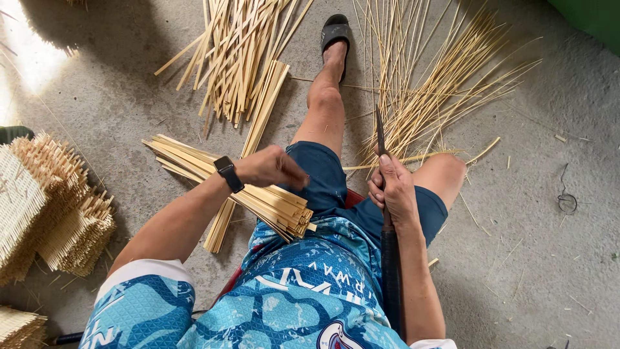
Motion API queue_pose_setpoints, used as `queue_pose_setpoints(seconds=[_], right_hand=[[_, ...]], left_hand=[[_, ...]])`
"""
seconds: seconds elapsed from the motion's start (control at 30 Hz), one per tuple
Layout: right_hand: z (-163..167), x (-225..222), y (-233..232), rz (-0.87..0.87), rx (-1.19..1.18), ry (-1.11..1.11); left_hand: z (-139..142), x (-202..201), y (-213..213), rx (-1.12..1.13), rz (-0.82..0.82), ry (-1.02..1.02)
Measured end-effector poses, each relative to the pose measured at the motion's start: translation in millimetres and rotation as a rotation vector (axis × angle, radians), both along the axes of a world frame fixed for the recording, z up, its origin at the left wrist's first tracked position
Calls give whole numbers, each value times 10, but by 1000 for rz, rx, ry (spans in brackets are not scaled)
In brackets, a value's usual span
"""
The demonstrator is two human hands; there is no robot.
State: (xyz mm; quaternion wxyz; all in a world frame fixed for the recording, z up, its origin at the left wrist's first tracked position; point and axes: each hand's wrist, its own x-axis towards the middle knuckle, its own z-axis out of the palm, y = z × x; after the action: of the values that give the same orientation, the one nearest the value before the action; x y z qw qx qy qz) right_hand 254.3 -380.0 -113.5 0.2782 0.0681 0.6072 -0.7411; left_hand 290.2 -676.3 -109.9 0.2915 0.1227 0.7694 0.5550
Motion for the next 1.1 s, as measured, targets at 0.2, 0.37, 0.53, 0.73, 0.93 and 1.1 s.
queue_pose_setpoints(seconds=[0.2,0.37,0.53,0.73,0.93,1.1], right_hand=[[600,131,-145,69,-268,69],[1119,265,-226,196,-513,240],[1232,284,-327,244,-396,376],[1065,162,-422,280,-332,374],[1010,147,-429,303,-429,324],[994,164,-460,308,-409,331]], left_hand=[[322,-322,80,-50,240,880],[607,-441,365,100,399,1222],[630,-305,592,254,559,1004],[570,-240,586,325,607,932],[515,-250,563,386,599,919],[470,-219,566,390,617,906]])
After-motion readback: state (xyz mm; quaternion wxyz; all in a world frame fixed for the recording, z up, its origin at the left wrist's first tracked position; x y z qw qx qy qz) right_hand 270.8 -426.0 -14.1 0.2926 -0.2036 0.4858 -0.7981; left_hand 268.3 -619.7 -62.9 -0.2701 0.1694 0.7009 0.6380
